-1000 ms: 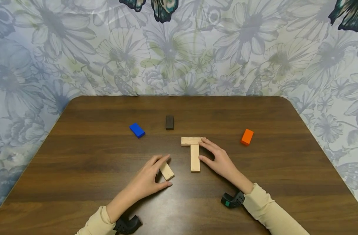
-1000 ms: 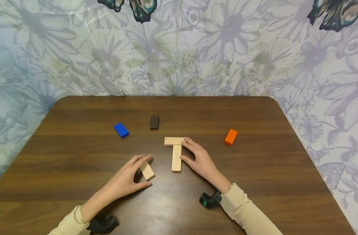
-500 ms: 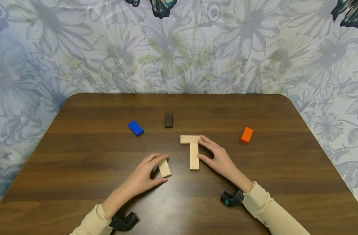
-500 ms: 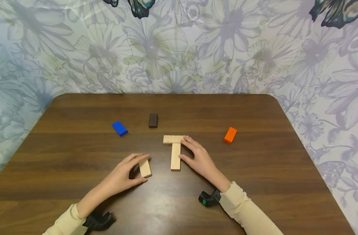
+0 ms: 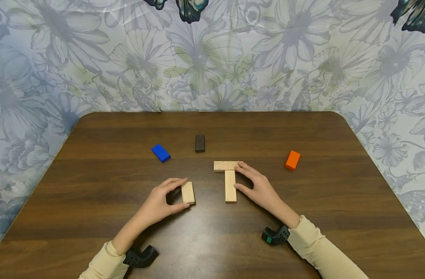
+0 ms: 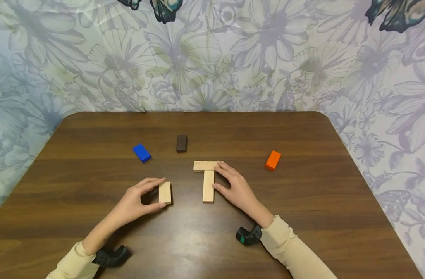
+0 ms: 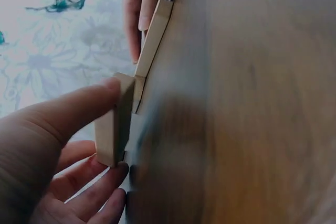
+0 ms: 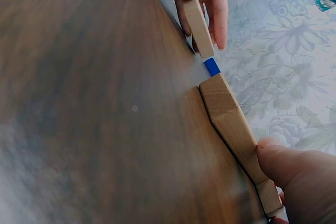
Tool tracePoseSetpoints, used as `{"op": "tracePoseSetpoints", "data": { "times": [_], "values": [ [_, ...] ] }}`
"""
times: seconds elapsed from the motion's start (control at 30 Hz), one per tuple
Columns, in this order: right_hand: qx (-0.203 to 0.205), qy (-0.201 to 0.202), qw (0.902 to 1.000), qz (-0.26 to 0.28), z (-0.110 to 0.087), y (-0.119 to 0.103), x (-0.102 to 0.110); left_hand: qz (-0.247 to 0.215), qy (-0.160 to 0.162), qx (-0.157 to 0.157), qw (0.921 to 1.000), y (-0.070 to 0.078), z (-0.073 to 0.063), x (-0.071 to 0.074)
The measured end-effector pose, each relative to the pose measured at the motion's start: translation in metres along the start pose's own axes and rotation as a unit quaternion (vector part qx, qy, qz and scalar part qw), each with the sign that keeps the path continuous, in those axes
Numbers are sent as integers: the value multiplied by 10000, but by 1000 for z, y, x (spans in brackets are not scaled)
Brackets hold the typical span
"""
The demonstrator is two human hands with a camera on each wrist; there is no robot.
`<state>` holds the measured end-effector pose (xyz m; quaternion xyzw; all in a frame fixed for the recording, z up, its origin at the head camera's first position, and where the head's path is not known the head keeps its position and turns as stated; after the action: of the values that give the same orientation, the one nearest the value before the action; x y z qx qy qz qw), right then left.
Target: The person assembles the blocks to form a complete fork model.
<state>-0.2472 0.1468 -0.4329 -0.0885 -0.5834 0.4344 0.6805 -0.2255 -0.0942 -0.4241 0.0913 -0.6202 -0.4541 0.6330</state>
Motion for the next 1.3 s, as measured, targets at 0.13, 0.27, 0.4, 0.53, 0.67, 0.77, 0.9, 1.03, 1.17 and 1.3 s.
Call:
{"op": "tracePoseSetpoints", "data": {
  "times": [0.13, 0.27, 0.4, 0.53, 0.67, 0.77, 0.9, 1.03, 1.17, 1.3],
  "values": [
    [11, 6, 10000, 7, 0, 0, 0, -525, -22, 218, 9984, -5, 0, 2],
    [34, 18, 10000, 12, 0, 0, 0, -1045, -24, 365, 9939, -6, 1, 4],
    [82, 43, 10000, 9, 0, -1, 1, -1507, -60, 329, 9880, -1, 2, 6],
    [164, 84, 9998, -27, 0, -4, 2, -1731, -109, 252, 9845, 9, 5, 6],
    [170, 96, 9998, -34, 0, -5, 2, -1694, -266, 131, 9851, 24, 9, -2],
    [149, 85, 9998, -42, 0, -4, 2, -1610, -395, 29, 9862, 35, 12, -11],
    [89, 49, 9999, -55, 0, -2, 0, -1568, -543, -184, 9860, 47, 16, -27],
    [48, 32, 10000, -44, -1, -1, 0, -1511, -723, -416, 9850, 59, 19, -43],
    [47, 29, 10000, -47, -1, -1, 1, -1351, -962, -564, 9845, 69, 19, -60],
    [116, 58, 9999, -73, 0, -3, 2, -1266, -1211, -581, 9828, 76, 17, -72]
  ]
}}
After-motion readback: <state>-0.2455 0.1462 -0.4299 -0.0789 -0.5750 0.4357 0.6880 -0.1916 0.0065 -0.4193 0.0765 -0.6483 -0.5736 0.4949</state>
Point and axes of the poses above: each hand's wrist, its own z-axis towards the middle knuckle, its own x-axis out of the back of the hand, y = z × x, the point moved 10 cm from there along z, towards the middle knuckle, and after that the axes turned 1 degree about x, right-handed, at the moved point
